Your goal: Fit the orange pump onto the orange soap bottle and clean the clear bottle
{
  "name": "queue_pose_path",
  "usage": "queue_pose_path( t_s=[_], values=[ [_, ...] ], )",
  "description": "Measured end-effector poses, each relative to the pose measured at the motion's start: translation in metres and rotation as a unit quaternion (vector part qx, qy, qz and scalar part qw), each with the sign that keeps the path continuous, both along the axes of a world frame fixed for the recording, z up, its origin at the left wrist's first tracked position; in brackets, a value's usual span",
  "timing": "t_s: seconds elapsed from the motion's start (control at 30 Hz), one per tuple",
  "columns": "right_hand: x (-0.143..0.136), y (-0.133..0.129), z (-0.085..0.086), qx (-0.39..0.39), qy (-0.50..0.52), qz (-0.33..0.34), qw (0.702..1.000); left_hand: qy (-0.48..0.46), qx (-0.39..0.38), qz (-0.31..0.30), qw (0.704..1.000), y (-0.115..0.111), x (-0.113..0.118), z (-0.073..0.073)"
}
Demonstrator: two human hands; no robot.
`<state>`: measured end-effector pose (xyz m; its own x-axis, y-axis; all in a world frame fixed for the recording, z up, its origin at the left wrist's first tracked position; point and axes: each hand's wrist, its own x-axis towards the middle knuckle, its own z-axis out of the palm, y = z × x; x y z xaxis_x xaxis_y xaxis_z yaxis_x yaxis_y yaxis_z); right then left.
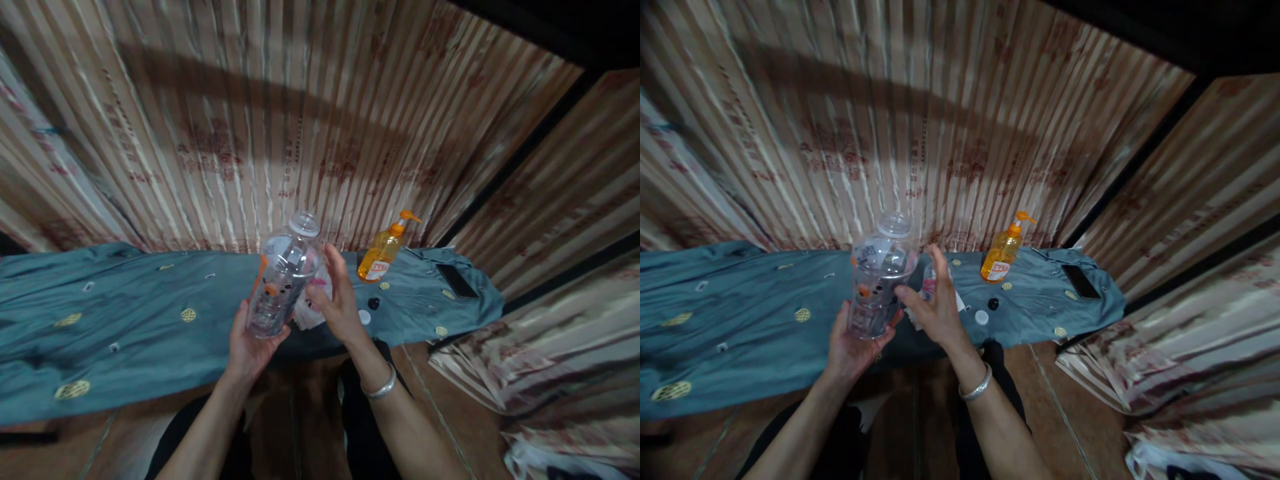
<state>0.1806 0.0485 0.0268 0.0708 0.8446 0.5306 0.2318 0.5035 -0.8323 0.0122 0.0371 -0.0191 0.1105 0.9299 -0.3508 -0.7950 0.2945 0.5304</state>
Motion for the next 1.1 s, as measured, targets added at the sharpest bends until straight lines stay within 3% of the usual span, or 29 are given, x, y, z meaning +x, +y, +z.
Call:
queue_pose_path(
  t_s=[0.1,0.2,0.3,0.4,0.63,0.8,1.1],
  values=[
    [0.031,0.008,-0.018,0.012,-0.026,-0.101,0.994,0.017,0.003,0.023,1.0,0.001,-0.013,0.002],
    [0.053,0.022,-0.049,-0.042,-0.027,-0.16,0.986,0.031,0.009,0.055,0.998,0.003,-0.026,0.0],
    [0.063,0.035,-0.08,-0.108,-0.03,-0.134,0.985,0.047,0.009,0.079,0.996,0.004,-0.036,-0.004],
    [0.064,0.044,-0.098,-0.147,-0.022,-0.093,0.985,0.066,0.008,0.098,0.993,0.003,-0.042,-0.008],
    [0.055,0.051,-0.101,-0.16,-0.055,-0.038,0.985,0.079,0.002,0.106,0.991,0.003,-0.052,-0.021],
    [0.059,0.052,-0.097,-0.162,-0.076,-0.093,0.98,0.097,-0.017,0.108,0.989,0.002,-0.052,-0.027],
    [0.059,0.046,-0.091,-0.132,-0.145,-0.175,0.965,0.099,-0.027,0.129,0.986,0.002,-0.042,-0.016]
  ],
)
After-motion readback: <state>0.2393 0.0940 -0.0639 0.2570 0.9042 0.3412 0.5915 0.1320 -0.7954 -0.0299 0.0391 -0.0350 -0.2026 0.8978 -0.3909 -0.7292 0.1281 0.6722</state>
